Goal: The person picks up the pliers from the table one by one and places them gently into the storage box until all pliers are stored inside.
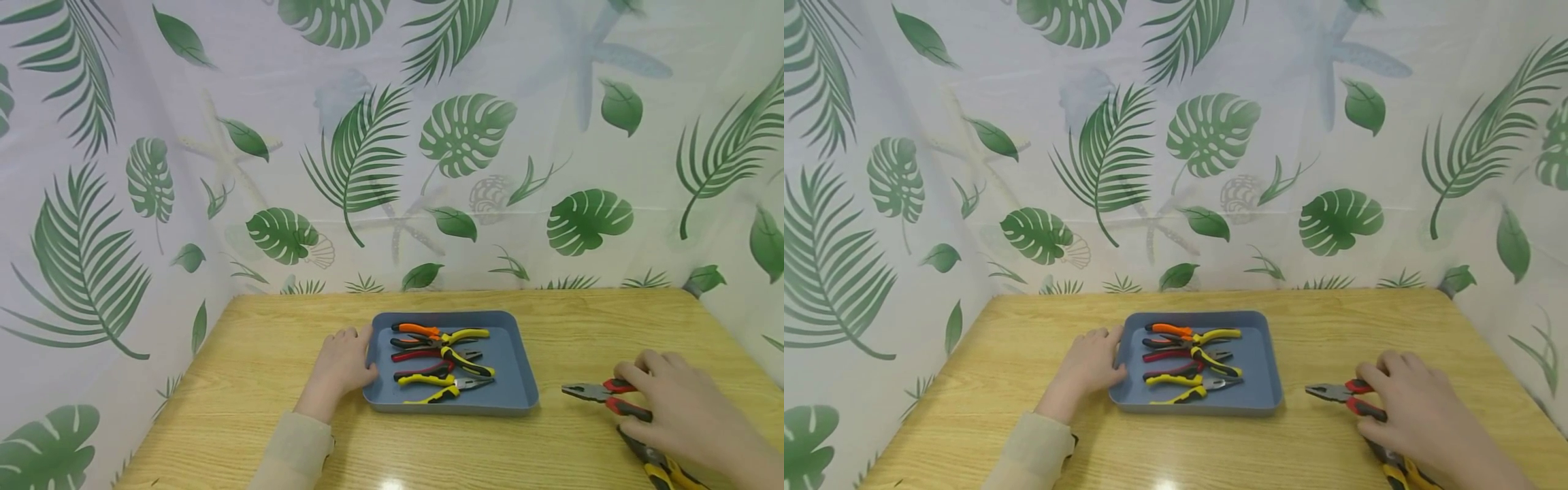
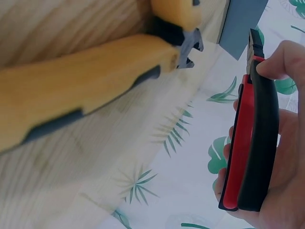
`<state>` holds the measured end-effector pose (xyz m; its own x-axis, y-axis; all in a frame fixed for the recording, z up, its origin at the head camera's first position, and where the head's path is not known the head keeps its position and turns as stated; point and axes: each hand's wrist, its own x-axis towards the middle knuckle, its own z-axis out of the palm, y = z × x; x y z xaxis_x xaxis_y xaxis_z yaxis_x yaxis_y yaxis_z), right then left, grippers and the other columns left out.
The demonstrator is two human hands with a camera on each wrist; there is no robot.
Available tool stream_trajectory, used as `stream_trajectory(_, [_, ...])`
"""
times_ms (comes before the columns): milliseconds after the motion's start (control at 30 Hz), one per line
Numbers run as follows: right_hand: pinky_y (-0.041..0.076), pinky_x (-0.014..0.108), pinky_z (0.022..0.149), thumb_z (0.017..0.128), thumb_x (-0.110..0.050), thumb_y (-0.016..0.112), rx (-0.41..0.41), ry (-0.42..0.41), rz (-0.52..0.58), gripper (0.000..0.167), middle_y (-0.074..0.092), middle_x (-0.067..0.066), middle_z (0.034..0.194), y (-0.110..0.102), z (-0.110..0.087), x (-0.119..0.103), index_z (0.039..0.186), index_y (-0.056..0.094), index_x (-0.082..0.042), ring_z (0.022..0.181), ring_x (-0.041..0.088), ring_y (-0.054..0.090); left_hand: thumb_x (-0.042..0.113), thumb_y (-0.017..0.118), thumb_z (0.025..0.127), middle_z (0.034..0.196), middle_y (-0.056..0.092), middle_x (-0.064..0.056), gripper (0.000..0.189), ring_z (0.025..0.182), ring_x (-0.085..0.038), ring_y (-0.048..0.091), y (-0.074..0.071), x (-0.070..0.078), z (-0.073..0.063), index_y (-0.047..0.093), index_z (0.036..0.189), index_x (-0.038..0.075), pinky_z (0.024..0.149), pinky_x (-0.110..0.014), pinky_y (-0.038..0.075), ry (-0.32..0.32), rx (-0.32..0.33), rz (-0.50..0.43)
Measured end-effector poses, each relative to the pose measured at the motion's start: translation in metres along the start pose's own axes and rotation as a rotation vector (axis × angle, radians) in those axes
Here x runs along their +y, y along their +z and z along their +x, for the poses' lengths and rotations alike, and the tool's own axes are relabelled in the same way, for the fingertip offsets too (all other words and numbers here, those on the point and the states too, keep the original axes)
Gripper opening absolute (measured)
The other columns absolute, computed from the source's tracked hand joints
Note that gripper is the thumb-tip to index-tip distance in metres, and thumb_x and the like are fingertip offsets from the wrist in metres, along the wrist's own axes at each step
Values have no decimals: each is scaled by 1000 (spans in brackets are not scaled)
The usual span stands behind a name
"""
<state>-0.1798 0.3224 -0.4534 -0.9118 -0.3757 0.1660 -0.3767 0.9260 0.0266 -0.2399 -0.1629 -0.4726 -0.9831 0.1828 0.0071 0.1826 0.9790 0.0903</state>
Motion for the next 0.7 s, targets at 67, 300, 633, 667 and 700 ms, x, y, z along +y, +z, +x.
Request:
stream_trajectory(67, [37,35,58,72,-48,91,15,-13,-1,47,54,-2,92,1,1,-1,105,70,-22,79,19,47,35,76,91,128,67,-17,68,118,-34,64,0,0,0,52,151,11,104,-51,50,0,1,1])
stream_trajectory(300, [36,34,59,72,-46,91,45,-29,6,46,54,-3,94,0,4,-7,107,70,-23,80,18,46,35,76,91,127,67,-17,68,117,-34,64,1,-1,1,51,151,11,104,-51,50,-2,5,2])
stream_trajectory(633, [39,38,60,74,-46,90,46,-30,11,43,55,-3,95,-5,11,-16,106,69,-26,85,21,50,34,76,92,129,66,-18,69,119,-34,63,0,-1,0,51,152,12,105,-52,50,-4,3,-16])
stream_trajectory(667, [39,38,60,74,-45,90,50,-34,14,43,55,-3,95,-5,11,-16,106,69,-26,85,21,50,34,76,92,130,66,-18,69,119,-34,63,0,-1,0,51,152,11,105,-52,50,-4,2,-18])
stream_trajectory(700, [39,37,60,74,-45,90,51,-37,17,44,55,-3,95,-5,12,-17,107,69,-26,85,21,50,34,76,92,130,66,-18,69,119,-34,63,0,-1,-1,51,152,11,105,-52,50,-4,1,-20])
